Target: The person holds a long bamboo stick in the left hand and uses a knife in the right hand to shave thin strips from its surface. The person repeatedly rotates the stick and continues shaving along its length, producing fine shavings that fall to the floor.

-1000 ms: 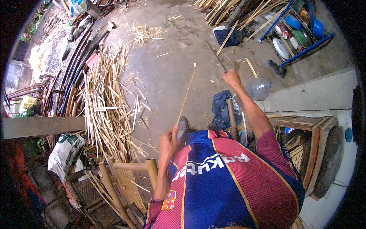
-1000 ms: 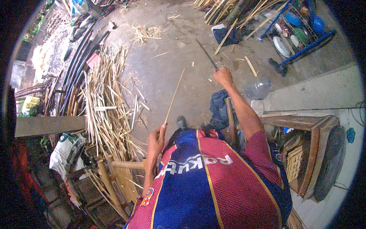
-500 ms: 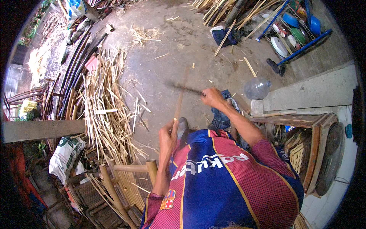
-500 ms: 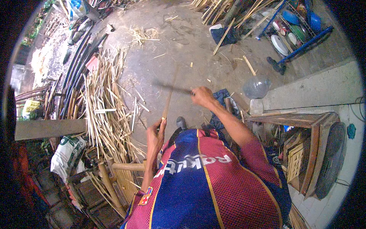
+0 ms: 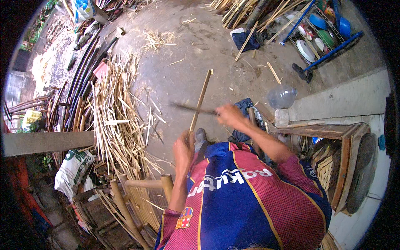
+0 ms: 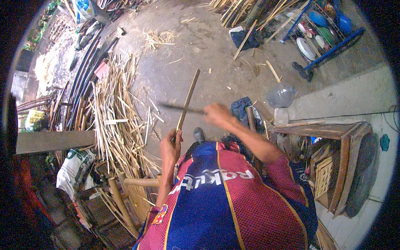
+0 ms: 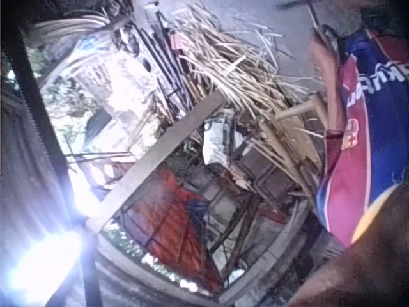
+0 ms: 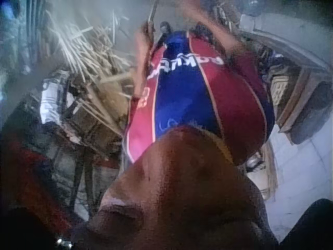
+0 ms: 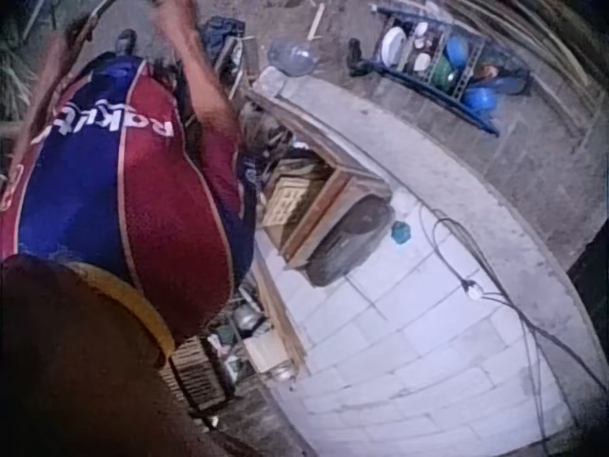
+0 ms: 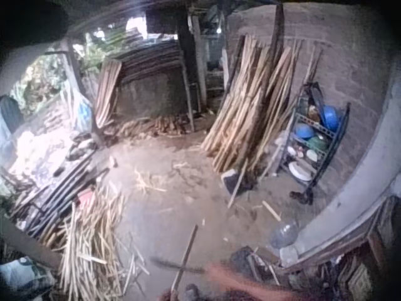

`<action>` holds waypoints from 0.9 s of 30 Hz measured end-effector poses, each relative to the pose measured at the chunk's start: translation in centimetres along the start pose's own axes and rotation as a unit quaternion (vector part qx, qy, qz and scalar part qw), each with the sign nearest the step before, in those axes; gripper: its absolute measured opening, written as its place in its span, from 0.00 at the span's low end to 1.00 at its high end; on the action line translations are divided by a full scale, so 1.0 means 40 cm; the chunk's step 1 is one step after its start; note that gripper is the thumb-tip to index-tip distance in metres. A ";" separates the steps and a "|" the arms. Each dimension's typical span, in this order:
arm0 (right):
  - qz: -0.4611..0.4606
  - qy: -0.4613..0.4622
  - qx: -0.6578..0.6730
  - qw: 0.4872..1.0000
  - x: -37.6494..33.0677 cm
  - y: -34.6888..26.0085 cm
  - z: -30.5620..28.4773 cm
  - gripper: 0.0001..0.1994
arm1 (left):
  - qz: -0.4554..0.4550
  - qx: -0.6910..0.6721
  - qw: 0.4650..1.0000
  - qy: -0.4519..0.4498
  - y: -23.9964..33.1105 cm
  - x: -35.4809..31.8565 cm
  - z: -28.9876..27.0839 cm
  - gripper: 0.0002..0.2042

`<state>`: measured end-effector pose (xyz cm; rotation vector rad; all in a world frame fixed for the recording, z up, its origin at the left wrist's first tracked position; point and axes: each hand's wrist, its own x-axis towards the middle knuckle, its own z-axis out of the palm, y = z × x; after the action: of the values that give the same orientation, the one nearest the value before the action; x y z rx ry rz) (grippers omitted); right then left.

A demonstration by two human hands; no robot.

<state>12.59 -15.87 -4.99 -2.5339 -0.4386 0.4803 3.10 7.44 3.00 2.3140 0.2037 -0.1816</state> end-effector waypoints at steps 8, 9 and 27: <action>0.269 0.141 0.055 0.951 0.088 0.264 -0.022 0.18 | 0.002 0.070 0.997 0.019 -0.018 -0.063 -0.023 0.14; 0.271 0.152 0.027 0.950 0.081 0.312 -0.054 0.18 | -0.002 0.046 0.999 0.020 -0.012 -0.076 -0.029 0.13; 0.163 0.090 -0.030 0.982 0.051 0.191 -0.063 0.15 | 0.024 0.094 0.995 -0.013 -0.043 -0.035 0.033 0.14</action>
<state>17.04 -22.38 -7.62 -2.6902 0.0320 0.3526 1.30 7.51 1.17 2.4987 0.1220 -0.2150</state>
